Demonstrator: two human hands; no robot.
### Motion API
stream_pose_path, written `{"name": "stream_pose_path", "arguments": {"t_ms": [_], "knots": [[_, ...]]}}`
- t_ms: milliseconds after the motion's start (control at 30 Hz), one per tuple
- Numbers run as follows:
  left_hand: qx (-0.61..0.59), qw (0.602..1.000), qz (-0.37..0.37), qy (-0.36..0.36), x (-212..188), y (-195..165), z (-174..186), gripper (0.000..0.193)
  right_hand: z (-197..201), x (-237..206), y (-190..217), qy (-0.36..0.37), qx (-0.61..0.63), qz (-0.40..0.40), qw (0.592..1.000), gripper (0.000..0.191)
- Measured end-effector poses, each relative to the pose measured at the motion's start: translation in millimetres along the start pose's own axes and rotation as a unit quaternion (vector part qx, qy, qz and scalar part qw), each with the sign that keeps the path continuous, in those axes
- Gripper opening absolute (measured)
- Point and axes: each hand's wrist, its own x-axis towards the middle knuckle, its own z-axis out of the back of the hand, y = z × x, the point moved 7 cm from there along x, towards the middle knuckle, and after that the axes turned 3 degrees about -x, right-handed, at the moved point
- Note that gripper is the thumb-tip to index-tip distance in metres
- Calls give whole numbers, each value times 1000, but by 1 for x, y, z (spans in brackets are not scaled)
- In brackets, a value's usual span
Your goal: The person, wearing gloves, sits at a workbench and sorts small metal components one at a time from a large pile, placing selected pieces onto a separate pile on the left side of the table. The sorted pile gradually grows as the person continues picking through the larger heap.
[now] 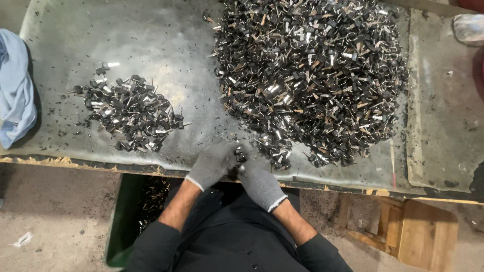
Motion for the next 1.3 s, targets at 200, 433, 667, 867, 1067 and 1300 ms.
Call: {"name": "stream_pose_path", "arguments": {"t_ms": [200,433,667,867,1067,1300], "knots": [[205,970,-31,127,24,15,-45,19,-4,-1,-9,-3,53,-49,997,36],[38,982,184,6,-9,51,-43,29,-15,-2,-31,-70,214,-26,974,42],[122,985,111,55,-12,52,-54,22,-16,16,-23,-49,160,-71,983,31],[93,994,58,5,-16,41,-50,19,-8,15,-22,19,108,-69,992,26],[128,991,18,26,-13,38,-55,33,-14,12,-27,-69,116,-42,990,27],[115,993,21,23,-12,36,-51,17,-27,20,-27,49,134,-87,986,37]]}}
